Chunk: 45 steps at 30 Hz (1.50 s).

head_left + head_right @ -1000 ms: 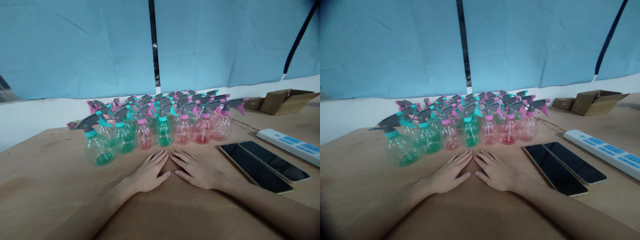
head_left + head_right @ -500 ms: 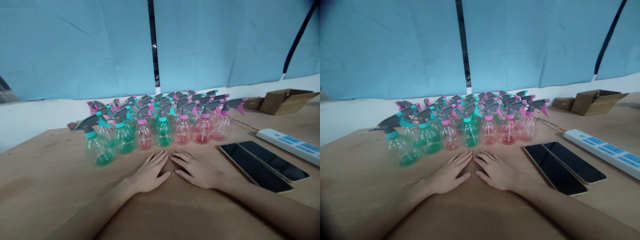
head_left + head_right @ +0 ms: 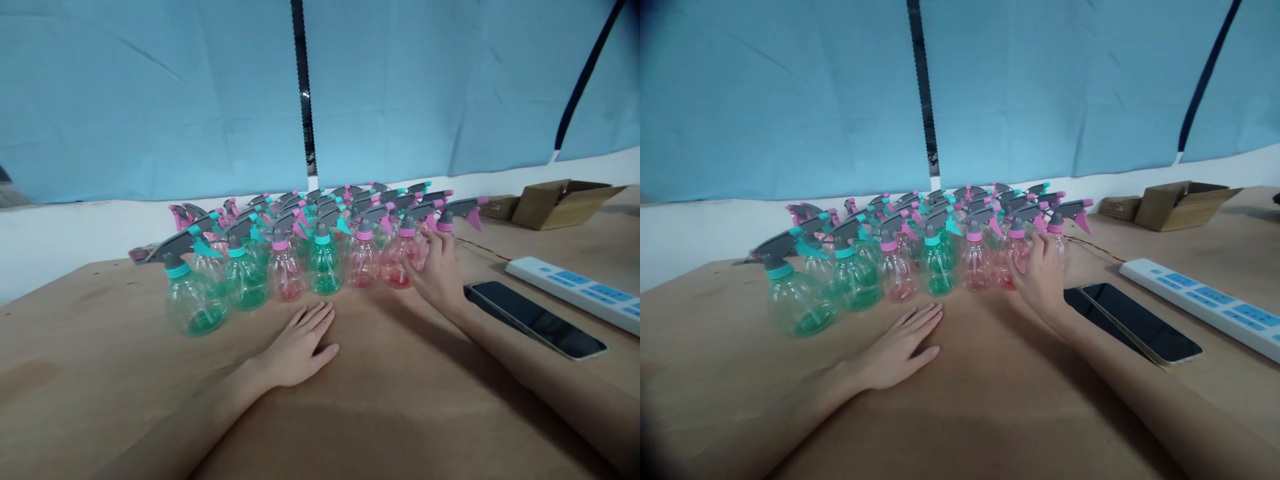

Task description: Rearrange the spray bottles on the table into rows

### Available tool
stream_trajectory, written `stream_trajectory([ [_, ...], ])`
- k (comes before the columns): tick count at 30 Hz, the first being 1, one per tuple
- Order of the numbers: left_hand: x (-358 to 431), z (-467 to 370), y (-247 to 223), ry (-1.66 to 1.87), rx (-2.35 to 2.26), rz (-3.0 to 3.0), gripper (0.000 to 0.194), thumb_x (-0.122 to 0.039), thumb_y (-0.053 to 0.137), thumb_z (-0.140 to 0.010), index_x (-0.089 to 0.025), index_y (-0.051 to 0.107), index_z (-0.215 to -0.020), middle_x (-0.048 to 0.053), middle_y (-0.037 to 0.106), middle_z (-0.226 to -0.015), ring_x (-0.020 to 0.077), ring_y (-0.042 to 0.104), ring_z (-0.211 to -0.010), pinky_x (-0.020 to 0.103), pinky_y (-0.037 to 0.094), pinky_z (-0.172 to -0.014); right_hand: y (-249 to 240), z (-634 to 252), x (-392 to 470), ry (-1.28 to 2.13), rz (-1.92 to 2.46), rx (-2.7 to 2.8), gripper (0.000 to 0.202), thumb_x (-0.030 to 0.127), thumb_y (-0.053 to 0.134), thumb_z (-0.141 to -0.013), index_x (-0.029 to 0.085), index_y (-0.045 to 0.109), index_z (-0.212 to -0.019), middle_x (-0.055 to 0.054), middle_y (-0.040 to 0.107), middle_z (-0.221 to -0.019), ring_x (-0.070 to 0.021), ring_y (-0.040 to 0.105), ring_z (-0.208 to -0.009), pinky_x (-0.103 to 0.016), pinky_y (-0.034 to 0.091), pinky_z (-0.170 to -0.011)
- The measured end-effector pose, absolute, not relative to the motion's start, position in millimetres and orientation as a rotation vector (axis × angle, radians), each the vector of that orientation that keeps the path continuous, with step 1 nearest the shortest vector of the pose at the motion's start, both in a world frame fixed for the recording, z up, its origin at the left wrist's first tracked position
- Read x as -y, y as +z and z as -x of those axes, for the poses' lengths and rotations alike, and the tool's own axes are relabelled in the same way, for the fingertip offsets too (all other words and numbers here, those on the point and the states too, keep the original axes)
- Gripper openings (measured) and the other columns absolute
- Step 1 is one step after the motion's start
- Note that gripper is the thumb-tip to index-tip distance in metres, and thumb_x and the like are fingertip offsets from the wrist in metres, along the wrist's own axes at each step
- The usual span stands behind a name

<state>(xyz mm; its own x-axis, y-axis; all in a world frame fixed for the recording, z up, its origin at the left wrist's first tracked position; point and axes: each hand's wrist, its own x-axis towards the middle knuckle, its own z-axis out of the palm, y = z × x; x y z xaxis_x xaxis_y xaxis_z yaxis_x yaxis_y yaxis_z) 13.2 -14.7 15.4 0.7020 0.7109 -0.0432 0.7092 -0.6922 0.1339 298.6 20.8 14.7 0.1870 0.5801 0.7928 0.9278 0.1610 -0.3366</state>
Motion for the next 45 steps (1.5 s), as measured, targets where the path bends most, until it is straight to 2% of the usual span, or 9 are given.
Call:
stream_trajectory([
  [4, 14.9, -13.0, 15.3, 0.013, -1.175, -2.773, 0.064, -0.05, 0.028, -0.09, -0.013, 0.023, -0.14, 0.008, 0.018, -0.148, 0.0228, 0.015, -0.137, 0.043, 0.015, -0.111, 6.0, -303.0, -30.4, -0.356, 1.545, 1.571, 0.069, 0.045, 0.046, -0.081, 0.011, 0.023, -0.135, -0.021, 0.04, -0.127, -0.0346, 0.037, -0.119, -0.053, 0.033, -0.093],
  [9, 14.8, -13.4, 15.5, -0.016, -1.184, -2.77, 0.064, -0.05, 0.027, -0.09, -0.012, 0.021, -0.141, 0.007, 0.016, -0.149, 0.0224, 0.014, -0.137, 0.043, 0.014, -0.112, -7.1, -307.0, -44.6, -0.178, 1.479, 1.625, 0.082, 0.048, 0.05, -0.078, 0.004, 0.014, -0.137, -0.025, 0.032, -0.134, -0.0345, 0.027, -0.127, -0.051, 0.031, -0.097],
  [16, 14.0, -13.6, 15.2, -0.03, -1.181, -2.781, 0.064, -0.051, 0.026, -0.09, -0.012, 0.021, -0.141, 0.007, 0.016, -0.149, 0.022, 0.015, -0.137, 0.043, 0.014, -0.112, -7.2, -306.8, -46.4, -0.168, 1.481, 1.604, 0.081, 0.042, 0.052, -0.076, 0.007, 0.013, -0.137, -0.025, 0.032, -0.132, -0.0352, 0.027, -0.127, -0.052, 0.034, -0.095],
  [23, 14.0, -12.6, 14.1, -0.003, -1.174, -2.782, 0.063, -0.051, 0.027, -0.09, -0.014, 0.022, -0.141, 0.007, 0.017, -0.148, 0.0221, 0.016, -0.137, 0.043, 0.015, -0.111, 3.1, -297.8, -23.8, -0.268, 1.646, 1.549, 0.082, 0.042, 0.056, -0.071, 0.009, 0.018, -0.136, -0.027, 0.033, -0.129, -0.0451, 0.034, -0.119, -0.057, 0.039, -0.083],
  [28, 14.9, -12.5, 14.8, -0.029, -1.178, -2.774, 0.065, -0.051, 0.026, -0.09, -0.01, 0.021, -0.141, 0.009, 0.015, -0.149, 0.0227, 0.014, -0.137, 0.043, 0.014, -0.111, 9.8, -285.1, -7.9, -0.325, 1.673, 1.61, 0.088, 0.046, 0.058, -0.068, 0.004, 0.017, -0.134, -0.031, 0.032, -0.128, -0.0502, 0.028, -0.12, -0.06, 0.038, -0.082],
  [34, 17.8, -12.3, 15.6, 0.059, -1.196, -2.741, 0.065, -0.049, 0.031, -0.089, -0.011, 0.021, -0.141, 0.011, 0.023, -0.147, 0.0244, 0.021, -0.135, 0.043, 0.021, -0.109, 12.5, -259.1, 15.1, -0.231, 1.578, 1.761, 0.085, 0.042, 0.055, -0.07, 0.005, 0.014, -0.135, -0.029, 0.034, -0.126, -0.0464, 0.031, -0.121, -0.058, 0.038, -0.087],
  [39, 19.9, -11.5, 15.5, 0.182, -1.194, -2.702, 0.069, -0.048, 0.037, -0.087, -0.014, 0.013, -0.142, 0.012, 0.026, -0.146, 0.0253, 0.028, -0.132, 0.042, 0.026, -0.107, 11.8, -235.0, 35.1, -0.009, 1.386, 1.936, 0.078, 0.047, 0.049, -0.079, 0.017, 0.009, -0.139, -0.02, 0.036, -0.132, -0.0378, 0.034, -0.124, -0.056, 0.035, -0.095],
  [42, 19.6, -10.8, 14.1, 0.248, -1.164, -2.681, 0.076, -0.05, 0.038, -0.086, -0.015, 0.002, -0.143, 0.013, 0.024, -0.147, 0.0255, 0.027, -0.133, 0.042, 0.026, -0.108, 2.8, -227.5, 38.8, 0.164, 1.337, 1.954, 0.086, 0.052, 0.049, -0.079, 0.021, -0.001, -0.141, -0.018, 0.023, -0.143, -0.0345, 0.025, -0.13, -0.054, 0.034, -0.099],
  [45, 18.9, -10.0, 13.4, 0.299, -1.189, -2.628, 0.083, -0.055, 0.038, -0.085, -0.015, -0.005, -0.143, 0.014, 0.017, -0.148, 0.0267, 0.024, -0.134, 0.044, 0.027, -0.108, -9.3, -225.0, 38.2, 0.319, 1.328, 1.986, 0.091, 0.053, 0.052, -0.078, 0.02, -0.004, -0.142, -0.017, 0.012, -0.147, -0.0324, 0.018, -0.133, -0.051, 0.033, -0.101],
])
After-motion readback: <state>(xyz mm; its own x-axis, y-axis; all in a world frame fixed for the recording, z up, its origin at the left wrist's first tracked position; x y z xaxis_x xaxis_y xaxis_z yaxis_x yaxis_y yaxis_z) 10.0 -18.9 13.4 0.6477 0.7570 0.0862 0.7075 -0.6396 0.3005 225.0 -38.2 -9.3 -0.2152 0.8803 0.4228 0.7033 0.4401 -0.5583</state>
